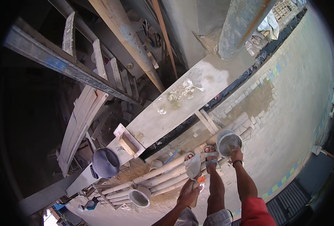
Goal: The person applies plaster to a vertical wall surface using a trowel and a smaller hand tool. They repeatedly scoop material from a bucket, spread it on the wall, and smooth the surface.
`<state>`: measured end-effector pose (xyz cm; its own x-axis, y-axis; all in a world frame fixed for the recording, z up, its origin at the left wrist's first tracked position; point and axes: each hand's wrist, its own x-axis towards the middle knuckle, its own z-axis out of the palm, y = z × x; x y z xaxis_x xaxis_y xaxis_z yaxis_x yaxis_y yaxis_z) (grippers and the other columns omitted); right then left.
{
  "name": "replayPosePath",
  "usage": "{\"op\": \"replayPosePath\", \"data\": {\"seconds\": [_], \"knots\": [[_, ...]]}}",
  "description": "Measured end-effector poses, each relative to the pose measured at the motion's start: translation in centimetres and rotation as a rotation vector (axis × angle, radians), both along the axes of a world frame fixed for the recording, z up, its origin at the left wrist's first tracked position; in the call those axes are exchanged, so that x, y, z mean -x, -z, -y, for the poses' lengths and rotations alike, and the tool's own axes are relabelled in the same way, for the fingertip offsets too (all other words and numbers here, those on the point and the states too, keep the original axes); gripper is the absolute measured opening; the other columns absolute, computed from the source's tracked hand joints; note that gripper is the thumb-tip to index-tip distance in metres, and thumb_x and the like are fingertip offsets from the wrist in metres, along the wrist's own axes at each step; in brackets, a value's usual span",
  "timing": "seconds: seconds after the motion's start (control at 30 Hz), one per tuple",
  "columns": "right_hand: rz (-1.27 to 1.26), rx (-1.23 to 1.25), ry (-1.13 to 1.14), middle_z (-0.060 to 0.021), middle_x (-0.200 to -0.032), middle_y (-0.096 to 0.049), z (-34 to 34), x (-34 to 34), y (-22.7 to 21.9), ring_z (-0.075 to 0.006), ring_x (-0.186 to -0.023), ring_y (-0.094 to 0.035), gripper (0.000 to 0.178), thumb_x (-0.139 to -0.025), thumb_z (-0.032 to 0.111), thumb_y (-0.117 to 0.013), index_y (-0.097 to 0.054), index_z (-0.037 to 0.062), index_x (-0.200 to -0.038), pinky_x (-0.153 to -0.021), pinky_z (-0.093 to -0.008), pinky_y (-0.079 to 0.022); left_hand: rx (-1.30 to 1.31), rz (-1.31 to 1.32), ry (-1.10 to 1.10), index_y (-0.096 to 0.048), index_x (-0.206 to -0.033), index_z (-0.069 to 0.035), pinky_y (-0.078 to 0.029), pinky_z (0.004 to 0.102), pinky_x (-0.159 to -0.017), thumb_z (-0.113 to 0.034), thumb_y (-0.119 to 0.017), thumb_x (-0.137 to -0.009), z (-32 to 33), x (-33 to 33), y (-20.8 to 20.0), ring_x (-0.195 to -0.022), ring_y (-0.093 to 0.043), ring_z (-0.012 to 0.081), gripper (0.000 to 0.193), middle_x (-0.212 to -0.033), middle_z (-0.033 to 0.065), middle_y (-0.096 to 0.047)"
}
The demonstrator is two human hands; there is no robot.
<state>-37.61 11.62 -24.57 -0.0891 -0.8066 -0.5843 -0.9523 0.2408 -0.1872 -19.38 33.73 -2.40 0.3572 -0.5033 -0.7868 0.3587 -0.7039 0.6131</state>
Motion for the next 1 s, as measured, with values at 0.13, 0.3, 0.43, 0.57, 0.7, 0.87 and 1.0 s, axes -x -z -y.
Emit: {"op": "replayPosePath", "data": {"seconds": [0.13,0.3,0.43,0.57,0.7,0.87,1.0], "knots": [[0.51,-0.42,0.227,-0.0123,-0.085,-0.065,-3.9,-1.1,-9.4,-0.0188,-0.067,-0.065,0.031,-0.089,0.016,-0.055,-0.055,0.0063,-0.118,-0.052,-0.0298,-0.053,0.036,-0.26,-0.101,-0.043,-0.124,-0.001,-0.041,0.0285,-0.085,-0.032,-0.053,-0.093,0.1,-0.6,-3.5,-0.097,-0.049,0.013,0.045,-0.107,0.0088,-0.052],[0.885,-0.661,0.196,-0.0094,-0.088,-0.065,-8.0,-3.1,-20.1,-0.0153,-0.073,-0.065,0.038,-0.097,0.034,-0.048,-0.055,0.0006,-0.113,-0.06,-0.0272,-0.054,0.132,-0.214,-0.193,-0.039,-0.132,-0.001,-0.04,0.0278,-0.087,-0.034,-0.051,-0.096,1.2,0.8,-5.2,-0.1,-0.048,0.0135,0.051,-0.112,0.0067,-0.05],[1.182,-0.605,-0.035,-0.0092,-0.096,-0.063,-9.9,-5.2,-26.1,-0.016,-0.081,-0.064,0.054,-0.095,0.045,-0.047,-0.052,-0.0037,-0.116,-0.068,-0.0293,-0.053,0.291,-0.176,-0.149,-0.038,-0.134,-0.003,-0.039,0.029,-0.091,-0.037,-0.05,-0.096,3.3,-1.1,-8.4,-0.107,-0.046,0.0142,0.053,-0.118,0.0082,-0.047],[1.29,-0.707,0.074,-0.0053,-0.093,-0.059,-10.0,-8.0,-30.1,-0.0122,-0.074,-0.059,0.038,-0.087,0.025,-0.059,-0.05,0.0004,-0.114,-0.063,-0.0264,-0.049,0.281,-0.138,-0.019,-0.037,-0.134,-0.002,-0.038,0.0307,-0.094,-0.036,-0.053,-0.095,3.7,-2.8,-10.3,-0.108,-0.048,0.016,0.054,-0.12,0.0101,-0.049],[1.231,-0.635,0.161,-0.0024,-0.081,-0.054,-9.5,-9.6,-33.2,-0.0087,-0.063,-0.053,0.028,-0.085,0.01,-0.056,-0.047,0.0025,-0.111,-0.055,-0.0237,-0.045,0.256,0.032,-0.133,-0.041,-0.128,-0.002,-0.042,0.0307,-0.088,-0.032,-0.059,-0.092,2.1,-4.7,-9.3,-0.1,-0.052,0.0161,0.05,-0.109,0.0089,-0.053],[1.067,-0.386,0.254,-0.0024,-0.072,-0.051,-9.1,-5.5,-31.5,-0.0093,-0.053,-0.051,0.023,-0.085,0.006,-0.051,-0.044,0.0062,-0.107,-0.045,-0.0239,-0.044,0.06,0.698,-0.566,-0.04,-0.12,0.0,-0.043,0.0303,-0.069,-0.021,-0.069,-0.084,-0.3,-16.8,-5.9,-0.078,-0.049,0.0163,0.051,-0.095,0.0083,-0.046],[1.015,-0.384,0.419,-0.0005,-0.067,-0.049,-9.2,-3.6,-32.8,-0.0087,-0.049,-0.048,0.015,-0.087,0.009,-0.05,-0.044,0.0081,-0.1,-0.043,-0.0236,-0.042,-0.331,1.272,-0.334,-0.038,-0.123,0.002,-0.047,0.039,-0.075,-0.024,-0.076,-0.074,-3.1,-26.1,-1.4,-0.085,-0.056,0.0282,0.067,-0.104,0.0182,-0.052]]}}
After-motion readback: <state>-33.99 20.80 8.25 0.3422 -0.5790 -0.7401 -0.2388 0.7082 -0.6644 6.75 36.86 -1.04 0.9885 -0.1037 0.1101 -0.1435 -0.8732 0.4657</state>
